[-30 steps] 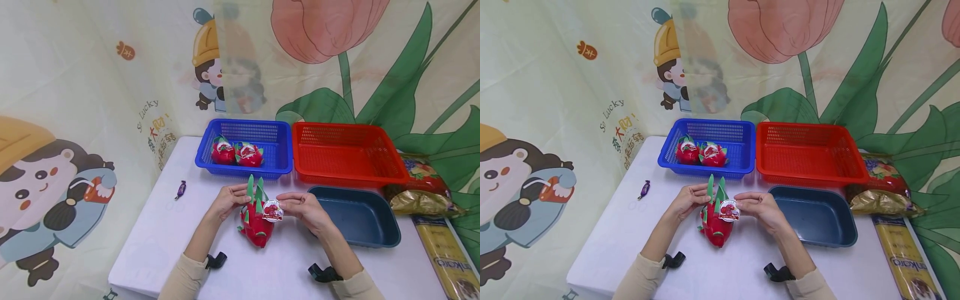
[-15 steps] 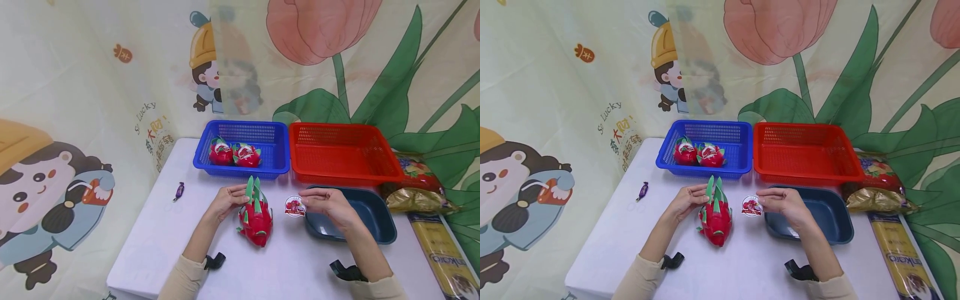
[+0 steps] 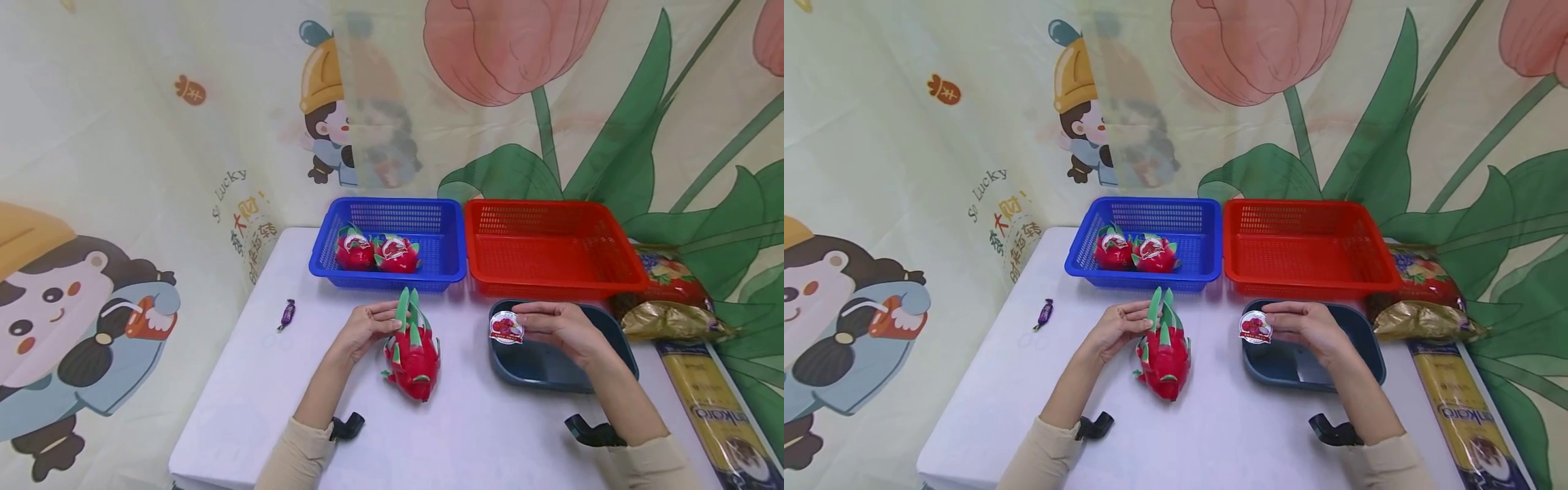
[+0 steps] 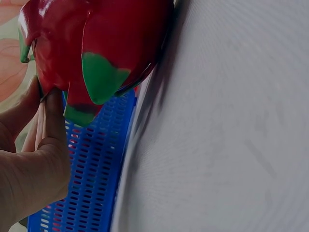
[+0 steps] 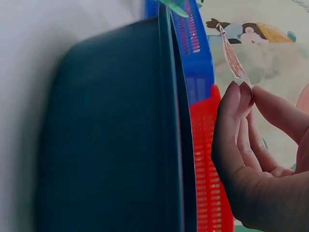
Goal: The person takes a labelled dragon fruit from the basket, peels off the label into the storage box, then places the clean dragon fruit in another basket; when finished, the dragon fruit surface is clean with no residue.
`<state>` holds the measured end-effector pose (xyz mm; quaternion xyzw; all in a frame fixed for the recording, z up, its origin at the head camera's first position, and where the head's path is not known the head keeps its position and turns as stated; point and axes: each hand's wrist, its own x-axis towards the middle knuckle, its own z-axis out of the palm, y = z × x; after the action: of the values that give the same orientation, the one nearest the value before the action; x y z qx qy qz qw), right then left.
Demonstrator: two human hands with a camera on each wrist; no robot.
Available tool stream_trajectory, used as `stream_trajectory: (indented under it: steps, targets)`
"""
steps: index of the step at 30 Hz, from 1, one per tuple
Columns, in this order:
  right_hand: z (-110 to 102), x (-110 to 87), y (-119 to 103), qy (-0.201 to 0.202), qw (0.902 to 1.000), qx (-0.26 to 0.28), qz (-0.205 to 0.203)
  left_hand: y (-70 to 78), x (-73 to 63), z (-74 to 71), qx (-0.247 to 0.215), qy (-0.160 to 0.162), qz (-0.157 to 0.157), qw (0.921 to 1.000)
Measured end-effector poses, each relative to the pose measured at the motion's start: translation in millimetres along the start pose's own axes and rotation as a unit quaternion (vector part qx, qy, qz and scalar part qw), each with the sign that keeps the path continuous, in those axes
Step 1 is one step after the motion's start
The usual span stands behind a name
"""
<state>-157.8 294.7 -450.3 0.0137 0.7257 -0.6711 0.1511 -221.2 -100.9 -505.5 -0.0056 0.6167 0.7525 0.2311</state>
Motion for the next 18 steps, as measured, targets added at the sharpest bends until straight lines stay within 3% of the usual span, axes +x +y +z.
stream_trajectory:
  steps: [11,18]
  targets:
    - [-27.2,6.2,-14.5,-0.033,0.9970,-0.033,0.061,0.2,0.8,-0.9,-0.011,-0.027,0.012,0.9995]
    - [-37.3,16.2,-21.7,-0.047,0.9933,-0.035,0.100,-1.4,1.3,0.1,-0.014,-0.022,0.008,0.9996]
